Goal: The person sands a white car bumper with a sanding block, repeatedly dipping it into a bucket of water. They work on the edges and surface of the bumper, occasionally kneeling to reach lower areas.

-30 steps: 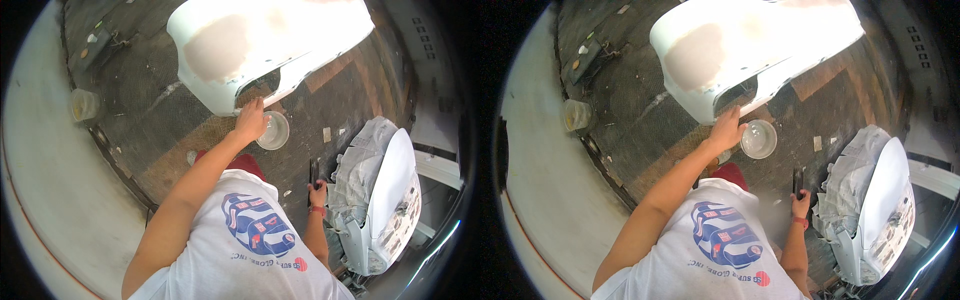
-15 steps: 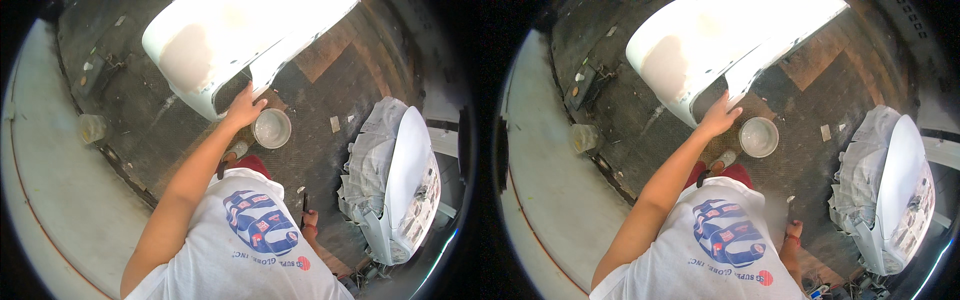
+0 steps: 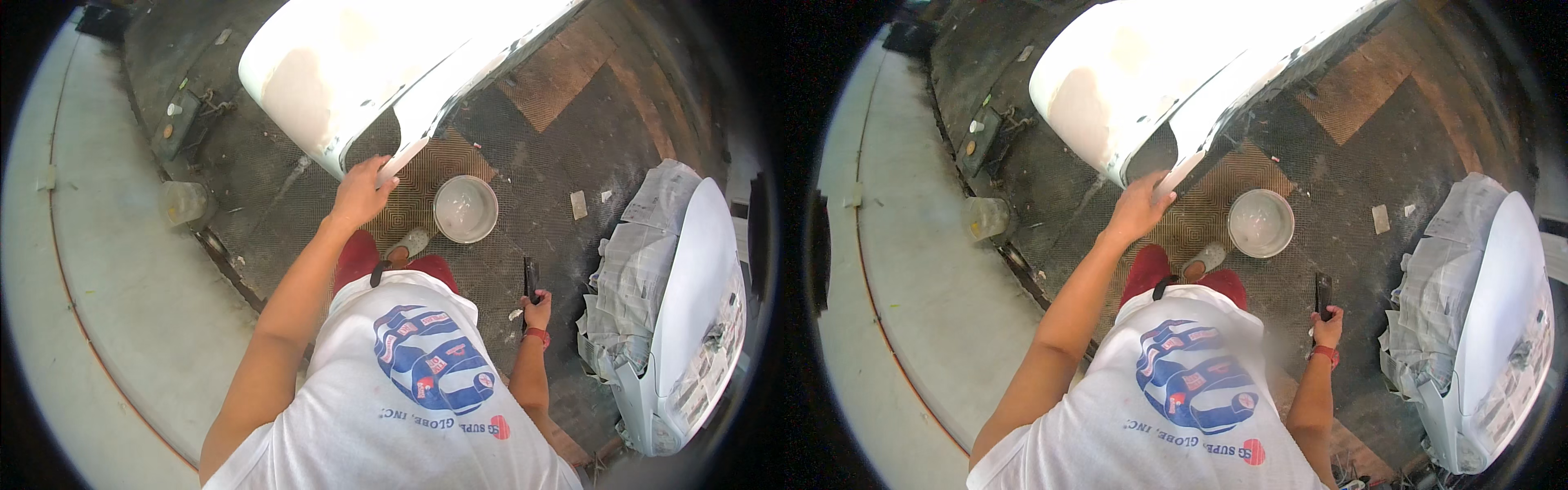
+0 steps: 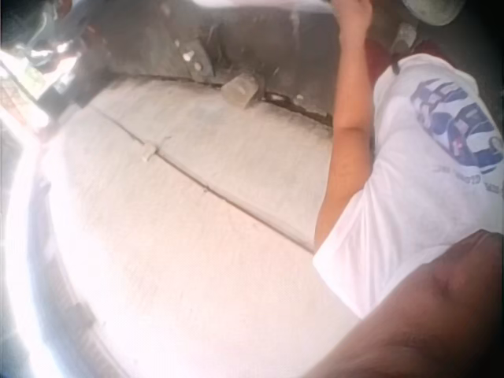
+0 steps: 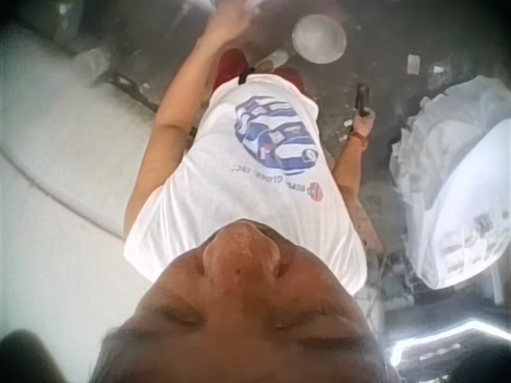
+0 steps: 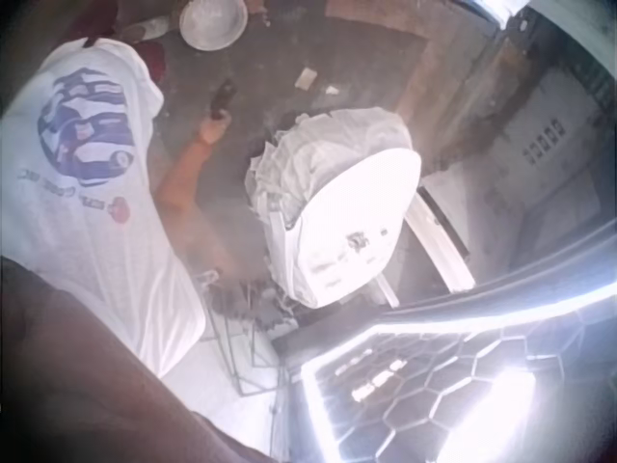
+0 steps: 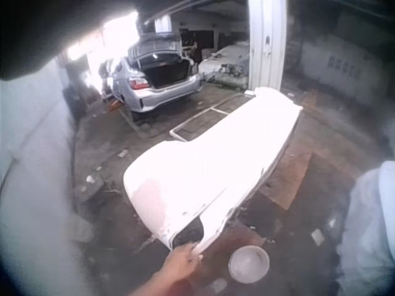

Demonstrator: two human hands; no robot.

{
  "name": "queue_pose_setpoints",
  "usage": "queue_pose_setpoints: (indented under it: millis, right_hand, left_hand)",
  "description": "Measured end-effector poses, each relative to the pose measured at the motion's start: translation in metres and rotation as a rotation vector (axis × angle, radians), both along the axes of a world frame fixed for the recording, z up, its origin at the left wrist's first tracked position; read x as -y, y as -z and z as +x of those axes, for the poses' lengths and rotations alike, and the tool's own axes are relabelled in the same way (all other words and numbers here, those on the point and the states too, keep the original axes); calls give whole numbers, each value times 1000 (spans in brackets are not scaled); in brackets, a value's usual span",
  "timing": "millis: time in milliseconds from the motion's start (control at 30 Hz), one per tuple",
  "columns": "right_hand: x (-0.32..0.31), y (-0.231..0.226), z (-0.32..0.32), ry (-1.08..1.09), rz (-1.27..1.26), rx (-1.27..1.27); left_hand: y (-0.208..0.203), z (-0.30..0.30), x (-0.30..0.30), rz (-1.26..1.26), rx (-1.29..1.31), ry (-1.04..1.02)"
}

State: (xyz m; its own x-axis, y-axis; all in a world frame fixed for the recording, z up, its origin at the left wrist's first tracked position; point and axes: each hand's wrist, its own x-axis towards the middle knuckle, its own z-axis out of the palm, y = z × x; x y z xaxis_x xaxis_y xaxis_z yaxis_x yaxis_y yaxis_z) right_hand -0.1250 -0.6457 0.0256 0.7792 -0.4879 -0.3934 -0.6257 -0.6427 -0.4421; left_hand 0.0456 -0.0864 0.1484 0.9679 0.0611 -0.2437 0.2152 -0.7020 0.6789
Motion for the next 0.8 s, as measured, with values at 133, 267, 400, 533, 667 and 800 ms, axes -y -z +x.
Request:
queue_pose_setpoints:
  millis: [133,267,400,533,667,800]
  right_hand:
    - [15,5,-7,15,-28,-24]
    - [42,32,-49,54,-68,-94]
    - [54,46,-85,73,-61,-179]
    - [60,55,-111,131,-78,-232]
    - [73,75,-114,128,-50,-155]
    - [36,53,-86,188,52,-124]
  left_hand:
    - [0,16,6,-48,113,-33]
    - [-6,29,25,-184,-4,-91]
    - [9,16,32,-169,102,-112]
    - [5,12,29,-100,82,-99]
    - [-1,13,24,134,30,-84]
    - [-29,35,33,222,-98,-93]
